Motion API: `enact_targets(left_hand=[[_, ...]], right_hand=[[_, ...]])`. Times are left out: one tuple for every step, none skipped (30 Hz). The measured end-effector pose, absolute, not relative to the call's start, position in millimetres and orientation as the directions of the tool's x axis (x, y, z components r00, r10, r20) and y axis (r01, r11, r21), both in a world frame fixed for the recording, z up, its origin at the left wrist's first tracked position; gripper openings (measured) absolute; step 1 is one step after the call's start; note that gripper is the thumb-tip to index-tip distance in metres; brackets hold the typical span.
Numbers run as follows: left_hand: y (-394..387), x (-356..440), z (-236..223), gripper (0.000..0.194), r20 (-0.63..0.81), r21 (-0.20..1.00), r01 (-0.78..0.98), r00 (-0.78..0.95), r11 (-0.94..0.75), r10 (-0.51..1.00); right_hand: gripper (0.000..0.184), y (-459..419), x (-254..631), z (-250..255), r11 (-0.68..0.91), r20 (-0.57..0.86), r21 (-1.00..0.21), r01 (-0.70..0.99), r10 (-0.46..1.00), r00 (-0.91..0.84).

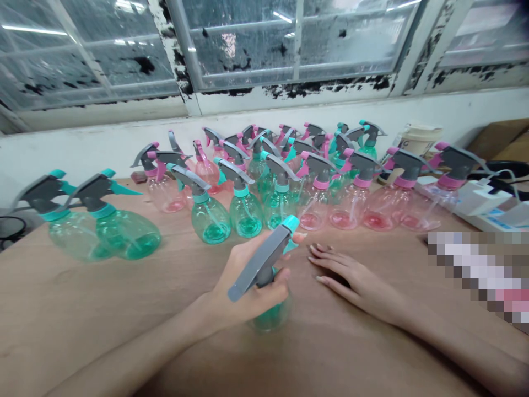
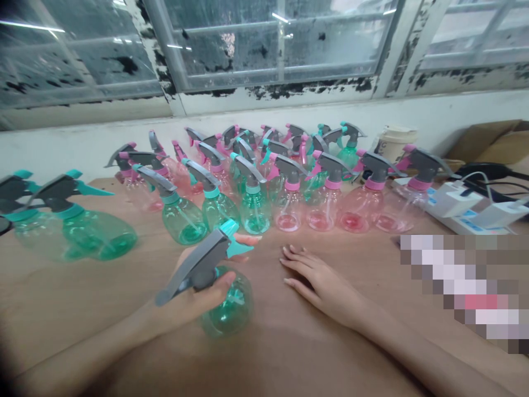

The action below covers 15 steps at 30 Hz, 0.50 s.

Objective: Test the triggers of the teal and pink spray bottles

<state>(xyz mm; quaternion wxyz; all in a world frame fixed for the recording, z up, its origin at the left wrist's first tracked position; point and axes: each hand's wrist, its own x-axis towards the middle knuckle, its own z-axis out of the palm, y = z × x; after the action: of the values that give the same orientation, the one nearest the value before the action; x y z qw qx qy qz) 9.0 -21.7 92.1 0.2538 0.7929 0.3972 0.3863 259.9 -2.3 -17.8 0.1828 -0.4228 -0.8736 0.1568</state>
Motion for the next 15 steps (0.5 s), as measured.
enact_targets(left_hand=[[-21.6, 9.0, 92.2, 0.015, 0.412, 0.701, 0.444, 0.386, -0.558, 0.825], [-21.7, 9.0, 92.4, 0.016, 0.418, 0.689, 0.451, 0.392, -0.567, 0.819], [-22.0, 9.0, 92.7, 0.018, 0.429, 0.678, 0.451, 0.399, -0.581, 0.81], [-22.4, 9.0, 93.1, 0.02, 0.44, 0.668, 0.448, 0.406, -0.594, 0.801], [-22.8, 9.1, 93.6, 0.021, 0.448, 0.662, 0.445, 0.411, -0.603, 0.794], [-23.4, 9.2, 94.5, 0.02, 0.45, 0.661, 0.44, 0.414, -0.607, 0.791], [-23.9, 9.3, 95.6, 0.018, 0.456, 0.666, 0.429, 0.415, -0.611, 0.788], [-24.4, 9.4, 96.9, 0.016, 0.456, 0.673, 0.419, 0.415, -0.61, 0.787], [-24.7, 9.6, 98.2, 0.013, 0.458, 0.678, 0.409, 0.416, -0.611, 0.786], [-24.7, 9.8, 99.4, 0.01, 0.464, 0.679, 0.4, 0.416, -0.616, 0.782], [-24.6, 9.9, 100.3, 0.009, 0.472, 0.677, 0.394, 0.415, -0.621, 0.778], [-24.2, 10.0, 100.7, 0.01, 0.476, 0.674, 0.394, 0.415, -0.625, 0.775], [-23.7, 10.0, 100.4, 0.011, 0.473, 0.67, 0.404, 0.414, -0.623, 0.778], [-23.2, 10.0, 99.5, 0.012, 0.462, 0.667, 0.42, 0.415, -0.615, 0.784], [-22.7, 9.9, 98.0, 0.013, 0.452, 0.664, 0.437, 0.411, -0.607, 0.791]], right_hand=[[0.048, -2.3, 260.0, -17.7, 0.594, 0.187, -0.427, 0.681, 0.796, -0.576], [0.047, -2.2, 260.1, -17.7, 0.596, 0.188, -0.427, 0.679, 0.794, -0.578], [0.047, -2.2, 260.3, -17.9, 0.598, 0.19, -0.428, 0.677, 0.792, -0.58], [0.047, -2.1, 260.4, -18.1, 0.6, 0.193, -0.43, 0.675, 0.791, -0.58], [0.047, -2.0, 260.5, -18.4, 0.6, 0.196, -0.431, 0.674, 0.791, -0.579], [0.046, -2.0, 260.6, -18.6, 0.599, 0.199, -0.433, 0.673, 0.792, -0.577], [0.046, -1.9, 260.7, -18.9, 0.598, 0.201, -0.435, 0.673, 0.793, -0.575], [0.046, -1.9, 260.7, -19.1, 0.599, 0.203, -0.437, 0.672, 0.793, -0.575], [0.046, -1.9, 260.8, -19.3, 0.6, 0.205, -0.439, 0.669, 0.791, -0.576], [0.046, -1.8, 260.8, -19.4, 0.603, 0.208, -0.442, 0.664, 0.789, -0.578], [0.046, -1.8, 260.9, -19.5, 0.606, 0.213, -0.447, 0.658, 0.786, -0.58], [0.045, -1.8, 261.0, -19.7, 0.609, 0.221, -0.452, 0.652, 0.785, -0.579], [0.045, -1.7, 261.1, -19.9, 0.61, 0.23, -0.459, 0.646, 0.784, -0.577], [0.044, -1.7, 261.2, -20.0, 0.612, 0.24, -0.465, 0.639, 0.782, -0.574], [0.044, -1.6, 261.3, -20.2, 0.614, 0.248, -0.47, 0.634, 0.781, -0.573]])
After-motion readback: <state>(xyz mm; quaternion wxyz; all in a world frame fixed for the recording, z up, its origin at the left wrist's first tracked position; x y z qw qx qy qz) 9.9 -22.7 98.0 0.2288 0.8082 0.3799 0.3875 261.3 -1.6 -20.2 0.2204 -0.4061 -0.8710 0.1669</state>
